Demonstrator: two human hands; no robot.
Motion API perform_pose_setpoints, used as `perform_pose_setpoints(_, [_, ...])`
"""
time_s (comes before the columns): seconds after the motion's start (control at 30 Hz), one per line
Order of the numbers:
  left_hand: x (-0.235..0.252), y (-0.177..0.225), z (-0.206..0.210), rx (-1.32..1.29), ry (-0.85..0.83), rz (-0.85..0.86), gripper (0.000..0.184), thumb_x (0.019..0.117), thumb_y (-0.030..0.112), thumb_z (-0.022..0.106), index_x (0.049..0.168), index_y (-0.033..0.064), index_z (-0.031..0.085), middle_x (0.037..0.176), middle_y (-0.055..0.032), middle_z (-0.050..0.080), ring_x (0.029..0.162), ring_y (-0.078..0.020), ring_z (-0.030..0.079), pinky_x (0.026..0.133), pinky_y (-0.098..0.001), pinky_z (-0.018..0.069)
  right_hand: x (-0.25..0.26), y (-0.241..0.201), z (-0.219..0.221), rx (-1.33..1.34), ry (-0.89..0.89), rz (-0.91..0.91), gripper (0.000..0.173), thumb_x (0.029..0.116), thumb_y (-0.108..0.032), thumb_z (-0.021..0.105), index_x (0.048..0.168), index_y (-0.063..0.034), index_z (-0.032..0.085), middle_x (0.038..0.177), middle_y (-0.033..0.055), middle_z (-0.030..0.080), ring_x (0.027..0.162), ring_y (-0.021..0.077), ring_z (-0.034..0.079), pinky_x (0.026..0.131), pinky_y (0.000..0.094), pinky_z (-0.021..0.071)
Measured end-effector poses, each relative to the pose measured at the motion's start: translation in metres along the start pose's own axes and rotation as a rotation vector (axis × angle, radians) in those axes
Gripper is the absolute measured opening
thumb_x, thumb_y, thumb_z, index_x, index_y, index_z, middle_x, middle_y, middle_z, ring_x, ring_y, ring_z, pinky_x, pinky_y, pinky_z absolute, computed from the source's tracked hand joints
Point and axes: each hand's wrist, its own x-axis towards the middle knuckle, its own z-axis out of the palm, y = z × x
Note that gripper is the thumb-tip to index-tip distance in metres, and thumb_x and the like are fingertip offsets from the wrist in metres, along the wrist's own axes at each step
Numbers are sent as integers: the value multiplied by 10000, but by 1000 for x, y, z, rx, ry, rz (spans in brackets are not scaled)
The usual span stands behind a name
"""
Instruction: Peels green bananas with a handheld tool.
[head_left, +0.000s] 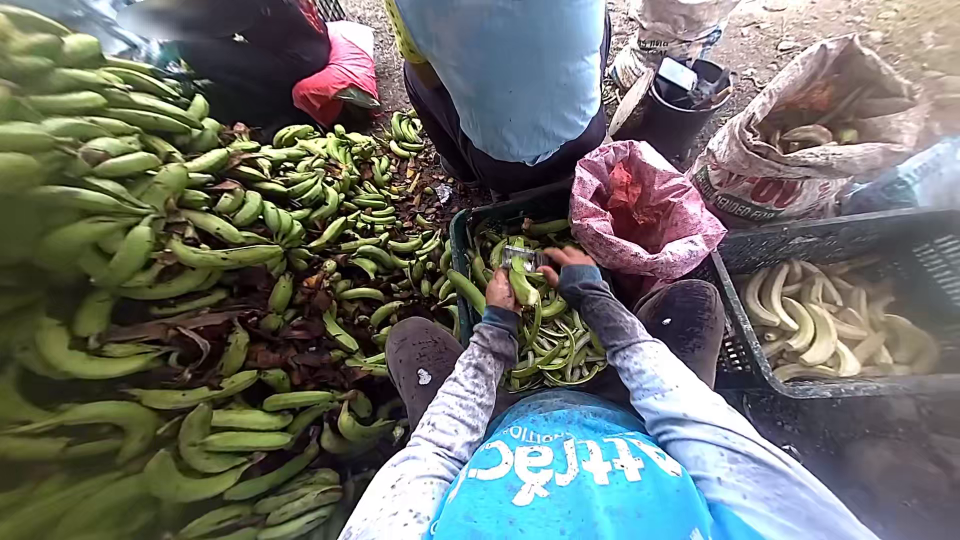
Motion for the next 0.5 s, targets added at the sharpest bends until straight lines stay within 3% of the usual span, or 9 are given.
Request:
perform_pose_setpoints(0.1, [-14,-16,3,-66,71,51,529,1126,406,305,1462,29,462,1396,-207,555,1236,-284,568,1031,-489,474,22,-24,-17,-60,16,226,552,999,-538,588,1428,-192,613,1329,259,619,1259,454,567,1049,641,408])
perform_pose_setpoints(0.13, [-12,-18,0,-74,71,91,532,1121,423,315,1478,47,435,1385,-195,561,1216,-265,584,1025,-471,490,25,-29,-17,2,23,289,560,1012,-544,560,1445,-191,594,1359,248,609,1284,445,556,1067,647,395])
perform_pose_setpoints(0.2, [8,-19,-12,-30,115,217,461,1118,364,372,1419,28,467,1182,-165,620,979,-202,637,867,-406,553,22,-37,-17,118,-41,333,566,1036,-539,515,1475,-184,555,1416,233,580,1334,434,528,1101,656,376])
perform_pose_setpoints(0.23, [21,-15,-21,6,137,295,448,1118,314,388,1429,1,467,1188,-174,630,978,-188,646,872,-386,556,15,-37,-11,159,-74,298,565,1043,-526,510,1474,-165,554,1424,238,576,1345,438,521,1112,665,366])
perform_pose_setpoints(0.3, [43,1,-40,139,138,477,488,1125,235,366,1529,-39,371,1466,-225,522,1283,-187,572,1100,-334,451,-7,-29,15,197,-17,151,543,1031,-515,528,1395,-125,630,1313,243,656,1256,450,597,1058,686,421])
perform_pose_setpoints(0.33, [54,10,-45,183,148,574,496,1126,205,354,1541,-66,338,1524,-249,461,1360,-192,520,1150,-308,397,-18,-24,29,200,30,71,537,1015,-530,532,1342,-126,670,1223,237,696,1172,452,642,999,696,454])
perform_pose_setpoints(0.4, [64,25,-41,196,159,675,486,1127,186,340,1534,-80,343,1522,-256,457,1358,-177,518,1143,-280,396,-29,-22,39,162,99,-37,551,989,-568,528,1285,-140,711,1112,227,722,1053,446,681,904,692,488])
perform_pose_setpoints(0.5, [40,35,-25,255,-32,548,467,1130,187,320,1522,-61,374,1475,-236,503,1299,-163,548,1114,-306,426,-8,-35,2,72,85,-23,494,998,-461,613,1359,-129,666,1208,275,679,1155,491,629,980,703,453])
